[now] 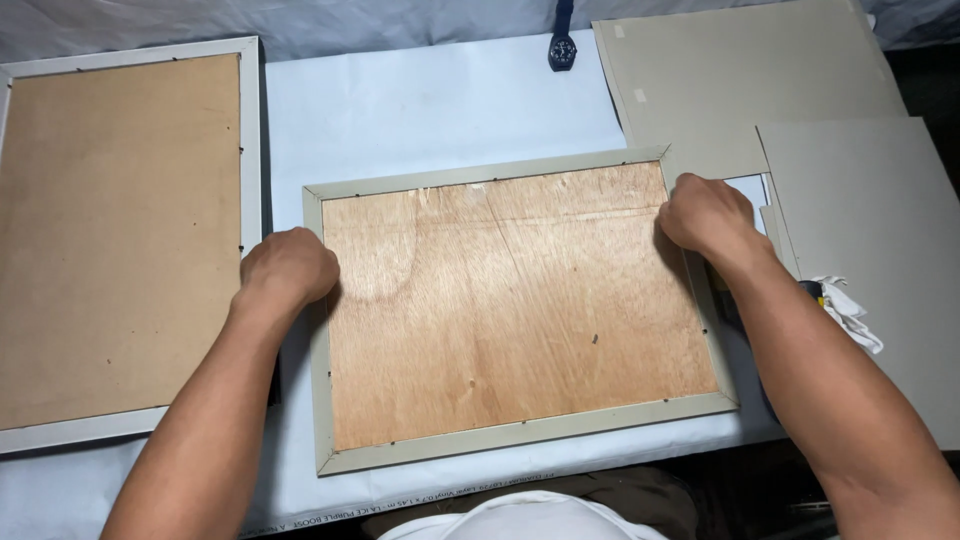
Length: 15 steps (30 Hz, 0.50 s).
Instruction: Cleaning a picture frame and assembling the components including the backing and a plywood board.
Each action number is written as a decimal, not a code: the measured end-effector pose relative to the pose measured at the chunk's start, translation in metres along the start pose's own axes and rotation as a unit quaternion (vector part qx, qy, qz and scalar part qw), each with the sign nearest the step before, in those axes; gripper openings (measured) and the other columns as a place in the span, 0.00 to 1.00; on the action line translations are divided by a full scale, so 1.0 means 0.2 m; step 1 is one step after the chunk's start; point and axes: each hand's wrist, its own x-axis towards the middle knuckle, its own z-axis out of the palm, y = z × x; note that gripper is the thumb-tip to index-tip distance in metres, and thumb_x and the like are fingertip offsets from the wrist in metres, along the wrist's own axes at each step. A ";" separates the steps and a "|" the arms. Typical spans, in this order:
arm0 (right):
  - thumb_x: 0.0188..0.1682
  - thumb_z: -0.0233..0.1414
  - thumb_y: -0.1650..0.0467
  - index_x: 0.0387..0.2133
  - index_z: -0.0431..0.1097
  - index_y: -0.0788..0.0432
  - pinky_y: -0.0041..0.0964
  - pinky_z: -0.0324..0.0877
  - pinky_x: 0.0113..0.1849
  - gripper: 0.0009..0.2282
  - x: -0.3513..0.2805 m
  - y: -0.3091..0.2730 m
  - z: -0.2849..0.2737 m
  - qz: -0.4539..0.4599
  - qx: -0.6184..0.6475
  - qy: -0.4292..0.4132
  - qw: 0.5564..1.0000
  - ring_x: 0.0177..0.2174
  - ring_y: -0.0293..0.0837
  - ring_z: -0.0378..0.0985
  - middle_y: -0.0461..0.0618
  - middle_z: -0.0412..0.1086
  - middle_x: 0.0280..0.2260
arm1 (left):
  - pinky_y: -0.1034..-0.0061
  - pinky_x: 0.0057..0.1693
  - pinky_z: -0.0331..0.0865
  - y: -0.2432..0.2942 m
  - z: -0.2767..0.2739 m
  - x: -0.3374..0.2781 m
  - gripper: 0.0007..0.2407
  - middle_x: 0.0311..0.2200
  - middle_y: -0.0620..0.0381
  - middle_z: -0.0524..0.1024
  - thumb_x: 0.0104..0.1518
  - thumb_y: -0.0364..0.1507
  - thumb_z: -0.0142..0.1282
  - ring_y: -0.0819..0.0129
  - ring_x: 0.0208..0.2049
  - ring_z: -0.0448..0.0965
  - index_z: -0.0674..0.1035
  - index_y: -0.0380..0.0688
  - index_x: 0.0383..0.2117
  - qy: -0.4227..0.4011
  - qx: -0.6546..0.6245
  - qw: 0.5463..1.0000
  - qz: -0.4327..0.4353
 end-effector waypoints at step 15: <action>0.51 0.41 0.71 0.38 0.78 0.66 0.52 0.77 0.42 0.16 -0.77 0.06 0.07 0.082 -0.091 -0.145 0.982 0.32 0.57 0.85 0.63 0.80 0.35 | 0.58 0.47 0.75 -0.15 0.28 -0.63 0.16 0.35 0.42 0.83 0.59 0.31 0.40 0.49 0.34 0.83 0.84 0.36 0.33 -0.074 0.050 0.996 0.010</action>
